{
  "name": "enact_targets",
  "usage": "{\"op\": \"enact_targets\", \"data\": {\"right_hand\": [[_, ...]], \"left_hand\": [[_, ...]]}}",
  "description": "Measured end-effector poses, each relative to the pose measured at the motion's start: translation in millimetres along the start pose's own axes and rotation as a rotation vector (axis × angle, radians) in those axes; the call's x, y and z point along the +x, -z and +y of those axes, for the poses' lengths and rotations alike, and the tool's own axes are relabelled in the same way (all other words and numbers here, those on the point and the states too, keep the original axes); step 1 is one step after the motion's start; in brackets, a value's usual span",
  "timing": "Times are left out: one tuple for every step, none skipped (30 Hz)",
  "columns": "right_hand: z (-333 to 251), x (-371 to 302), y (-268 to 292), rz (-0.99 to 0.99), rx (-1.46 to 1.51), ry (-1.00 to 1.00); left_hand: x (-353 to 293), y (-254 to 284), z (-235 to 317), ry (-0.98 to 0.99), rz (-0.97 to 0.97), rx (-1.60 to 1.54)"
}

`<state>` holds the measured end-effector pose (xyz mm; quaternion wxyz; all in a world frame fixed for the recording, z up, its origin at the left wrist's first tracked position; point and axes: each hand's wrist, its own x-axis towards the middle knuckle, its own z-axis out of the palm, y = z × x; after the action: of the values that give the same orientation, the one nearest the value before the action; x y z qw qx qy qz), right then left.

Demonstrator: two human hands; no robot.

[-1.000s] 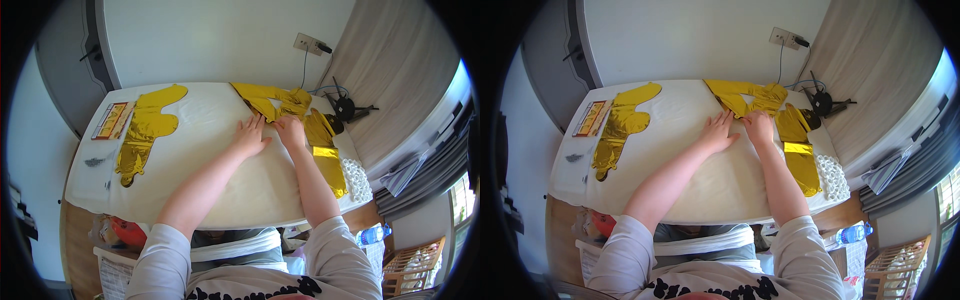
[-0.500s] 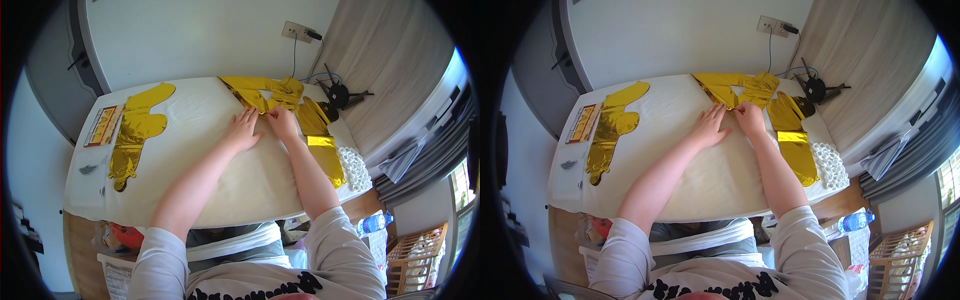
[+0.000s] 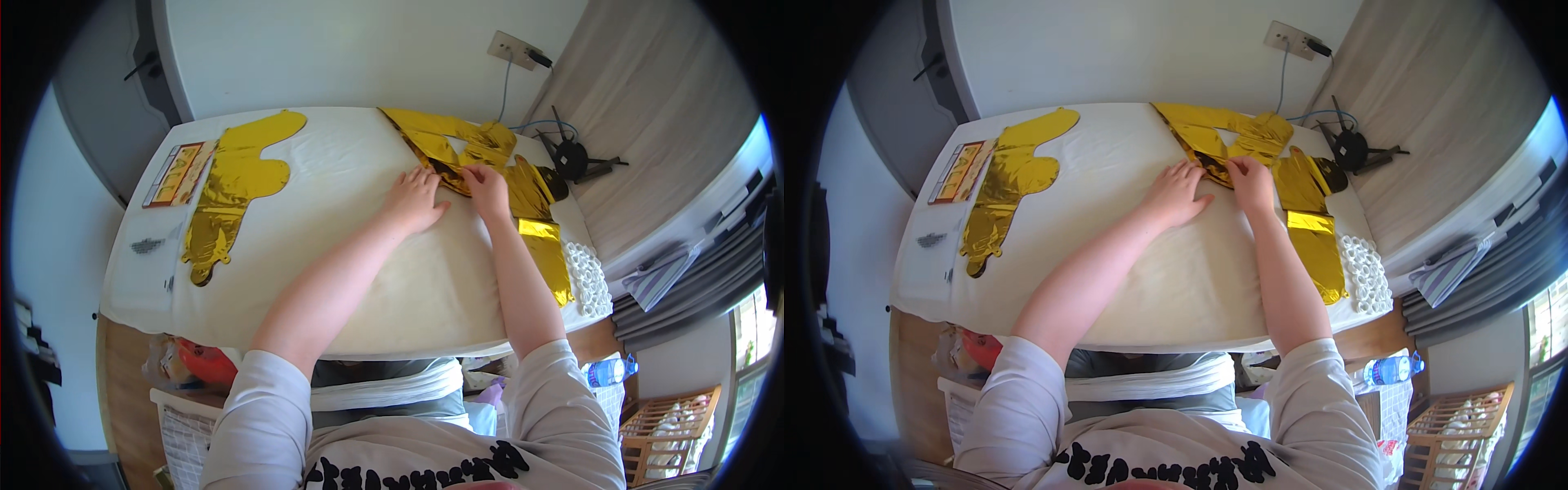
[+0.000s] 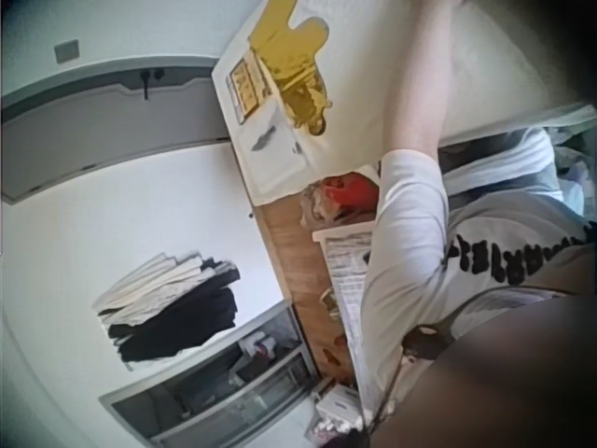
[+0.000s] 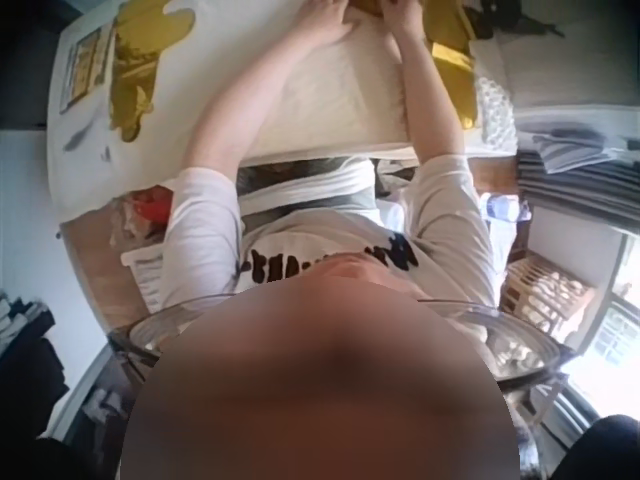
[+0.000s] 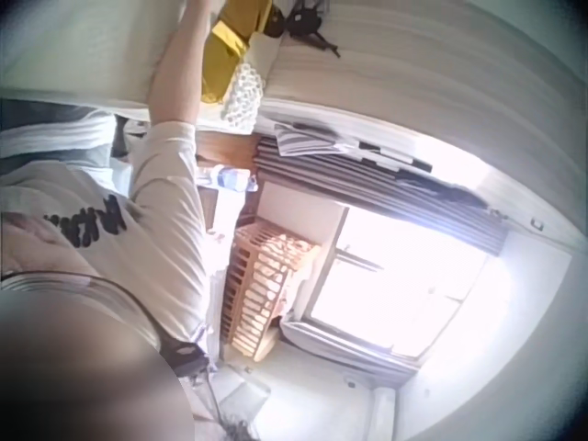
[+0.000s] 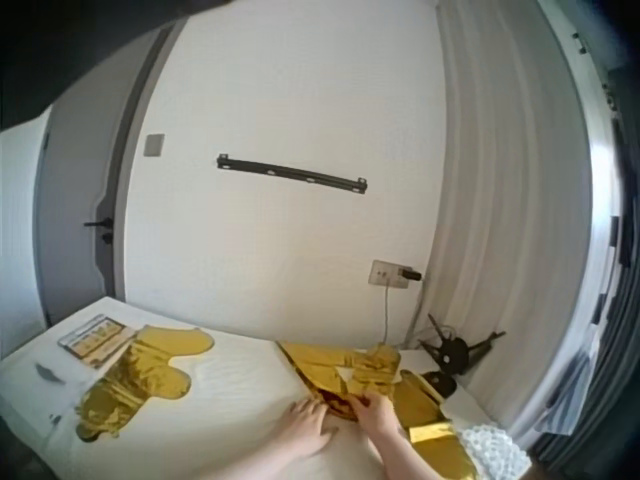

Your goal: Folding and organizing gold foil balloons at a table.

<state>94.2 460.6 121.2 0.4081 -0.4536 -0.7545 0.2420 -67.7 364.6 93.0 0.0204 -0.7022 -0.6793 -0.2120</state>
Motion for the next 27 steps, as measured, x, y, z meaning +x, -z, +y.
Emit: {"op": "enact_targets", "data": {"right_hand": [[-2, -2, -1, -0.016, 0.002, 0.006], [-4, -3, 0, -0.007, -0.026, 0.039], [-6, -4, 3, 0.008, -0.059, 0.07], [-8, -4, 4, 0.027, -0.095, 0.109], [-12, -1, 2, 0.022, -0.096, 0.115], [-12, 0, 4, 0.065, -0.12, 0.158], [-12, 2, 6, 0.109, -0.144, 0.201], [-13, 6, 10, 0.112, -0.154, 0.197], [-18, 10, 9, 0.118, -0.156, 0.23], [-21, 16, 9, 0.126, -0.157, 0.268], [-25, 21, 10, 0.126, -0.16, 0.267], [-24, 29, 12, 0.138, -0.197, 0.252], [-23, 38, 19, 0.153, -0.239, 0.238], [-24, 48, 26, 0.152, -0.257, 0.176], [-25, 59, 31, 0.151, -0.264, 0.177], [-27, 68, 37, 0.144, -0.273, 0.162], [-30, 77, 41, 0.136, -0.282, 0.147], [-38, 83, 40, 0.113, -0.346, 0.155], [-42, 92, 48, 0.117, -0.355, 0.158], [-46, 102, 55, 0.111, -0.364, 0.142], [-52, 109, 55, 0.099, -0.361, 0.127], [-61, 114, 54, 0.107, -0.365, 0.076], [-71, 119, 53, 0.103, -0.36, 0.078], [-74, 127, 60, 0.131, -0.379, 0.089], [-80, 132, 61, 0.155, -0.392, 0.099], [-87, 136, 62, 0.161, -0.375, 0.073], [-89, 142, 65, 0.161, -0.375, 0.074]], "left_hand": [[-1, -2, 0, -0.01, 0.019, -0.01], [-2, -3, -1, -0.021, 0.039, -0.018], [-3, -2, 1, -0.012, 0.043, -0.021], [-4, 0, 4, 0.002, 0.027, -0.034], [-4, 2, 4, 0.014, 0.012, -0.046], [-6, 4, 6, 0.011, 0.01, -0.055], [-7, 6, 8, 0.014, 0.003, -0.06], [-6, 9, 10, 0.016, -0.003, -0.066], [-8, 6, 7, 0.016, -0.009, -0.07], [-9, 5, 4, 0.016, 0.005, -0.058], [-11, 4, 1, 0.015, 0.019, -0.046], [-11, 1, 1, 0.015, 0.019, -0.05], [-10, 1, 3, 0.02, 0.021, -0.035], [-9, 0, 6, 0.025, 0.022, -0.019], [-9, -1, 6, 0.025, 0.024, -0.025], [-7, -1, 5, 0.026, -0.005, -0.048], [-6, -1, 5, 0.027, -0.034, -0.072], [-7, -2, 1, 0.035, -0.037, -0.071], [-4, 0, 3, 0.036, -0.073, -0.085], [-2, 1, 5, 0.036, -0.109, -0.098], [-2, 0, 2, 0.04, -0.106, -0.096], [-4, -3, -1, 0.043, -0.082, -0.095], [-6, -6, -4, 0.047, -0.058, -0.093], [-4, -5, -2, 0.044, -0.055, -0.097], [-4, -4, -2, 0.04, -0.06, -0.089], [-5, -3, -2, 0.037, -0.066, -0.08], [-4, -3, 0, 0.037, -0.065, -0.08]]}}
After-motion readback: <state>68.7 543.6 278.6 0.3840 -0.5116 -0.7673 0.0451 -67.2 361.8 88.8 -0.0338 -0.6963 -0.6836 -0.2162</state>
